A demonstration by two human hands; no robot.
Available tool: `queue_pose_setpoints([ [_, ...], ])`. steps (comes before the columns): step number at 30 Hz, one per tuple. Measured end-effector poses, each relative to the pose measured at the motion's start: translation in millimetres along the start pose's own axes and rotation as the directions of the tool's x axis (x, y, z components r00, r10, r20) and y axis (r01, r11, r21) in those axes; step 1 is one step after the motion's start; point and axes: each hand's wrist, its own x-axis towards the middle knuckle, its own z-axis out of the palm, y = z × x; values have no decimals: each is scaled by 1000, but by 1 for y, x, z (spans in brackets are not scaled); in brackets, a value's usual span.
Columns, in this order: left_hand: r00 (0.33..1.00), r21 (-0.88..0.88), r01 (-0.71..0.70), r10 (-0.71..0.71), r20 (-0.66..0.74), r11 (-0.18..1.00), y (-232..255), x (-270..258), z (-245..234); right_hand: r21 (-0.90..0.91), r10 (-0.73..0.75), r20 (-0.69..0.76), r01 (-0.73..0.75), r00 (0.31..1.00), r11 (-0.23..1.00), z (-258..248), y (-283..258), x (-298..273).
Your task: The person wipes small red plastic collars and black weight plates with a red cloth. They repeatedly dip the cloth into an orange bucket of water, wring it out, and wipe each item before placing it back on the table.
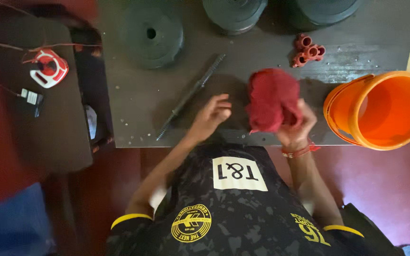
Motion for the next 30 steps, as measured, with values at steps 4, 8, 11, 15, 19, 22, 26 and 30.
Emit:
queue_pose_setpoints([
  [4, 921, -277, 371, -313, 231, 886, -32, 26, 38, -220, 204, 38, -191, 978, 957, 3, 19, -8],
  [8, 989, -91, 117, -108, 97, 989, -40, 34, 36, -929, -40, -243, -220, 969, 298, -2, 24, -17],
  [11, 983, 218, -47, 6, 185, 975, -22, 27, 34, -973, -44, 131, 137, 990, 188, -16, 30, -18],
  [15, 946, 421, -217, 83, 314, 881, 21, 7, 41, -830, 61, 141, 85, 988, 551, -27, 49, -13],
  [19, 960, 232, -280, 272, 68, 931, 53, -4, 40, -859, 120, -214, -245, 969, 449, -8, 28, 0],
  [22, 945, -108, -321, 312, -94, 941, 61, 1, 35, -884, -38, 109, 115, 993, 452, 16, 6, 19],
  [26, 935, 56, -228, 235, -266, 972, 49, 21, 11, -951, -507, 309, 268, 805, -154, 24, -17, 97],
  [30, 929, 270, -189, 261, -263, 944, 25, 57, -2, -889, -259, 434, 457, 863, 35, 35, -32, 223],
])
